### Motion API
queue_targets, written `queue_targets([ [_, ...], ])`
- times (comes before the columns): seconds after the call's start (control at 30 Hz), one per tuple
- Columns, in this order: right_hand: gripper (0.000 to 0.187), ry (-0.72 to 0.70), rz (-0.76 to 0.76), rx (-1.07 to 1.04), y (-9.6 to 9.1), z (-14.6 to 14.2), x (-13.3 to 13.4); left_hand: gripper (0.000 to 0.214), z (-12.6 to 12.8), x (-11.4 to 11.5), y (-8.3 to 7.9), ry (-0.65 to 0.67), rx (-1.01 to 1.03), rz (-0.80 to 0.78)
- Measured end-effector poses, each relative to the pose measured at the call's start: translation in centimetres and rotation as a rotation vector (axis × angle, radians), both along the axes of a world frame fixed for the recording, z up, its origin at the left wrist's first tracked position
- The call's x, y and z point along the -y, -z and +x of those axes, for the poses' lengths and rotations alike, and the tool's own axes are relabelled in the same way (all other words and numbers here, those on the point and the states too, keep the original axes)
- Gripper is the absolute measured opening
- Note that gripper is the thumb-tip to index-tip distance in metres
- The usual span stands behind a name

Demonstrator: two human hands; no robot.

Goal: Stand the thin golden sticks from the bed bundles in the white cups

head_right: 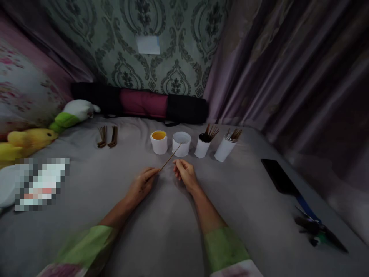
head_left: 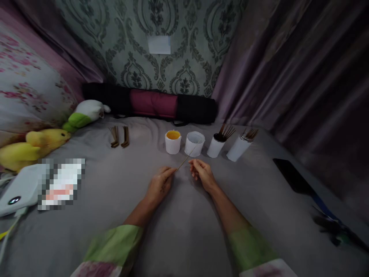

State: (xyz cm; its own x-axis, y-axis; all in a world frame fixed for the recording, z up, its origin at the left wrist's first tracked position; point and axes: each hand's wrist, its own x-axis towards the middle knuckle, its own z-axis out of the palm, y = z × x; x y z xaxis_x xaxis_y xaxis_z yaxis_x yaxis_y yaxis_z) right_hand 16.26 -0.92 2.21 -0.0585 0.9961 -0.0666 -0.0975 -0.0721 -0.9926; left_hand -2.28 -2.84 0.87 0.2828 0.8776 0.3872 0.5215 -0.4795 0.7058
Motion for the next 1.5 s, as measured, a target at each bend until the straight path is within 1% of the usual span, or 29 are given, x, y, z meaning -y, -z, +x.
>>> queue_targets([
  [0.23, 0.039, 0.021, -0.033, -0.031, 0.08, -0.02, -0.05, 0.031, -0.05, -0.08, 0.19, 0.029, -0.119, 0.057],
  [0.57, 0.036, 0.061, -0.051, -0.08, -0.23, 0.13, 0.2, 0.033, -0.1, 0.07, 0.31, 0.073, -0.159, 0.109],
  [0.7, 0.036, 0.08, -0.077, -0.079, -0.18, 0.19, 0.11, 0.034, -0.17, 0.15, 0.17, 0.084, -0.201, 0.089],
  [0.97, 0.036, 0.09, -0.071, -0.061, 0.03, 0.02, 0.07, 0.035, -0.28, 0.23, -0.43, 0.096, -0.261, 0.056],
  [1.37, 0.035, 0.098, -0.062, -0.045, 0.18, -0.05, -0.05, 0.031, -0.27, 0.2, 0.05, 0.061, -0.227, 0.061],
  [1.5, 0.034, 0.089, -0.046, -0.041, 0.26, -0.01, 0.02, 0.029, -0.13, 0.11, 0.12, 0.047, -0.181, 0.062],
])
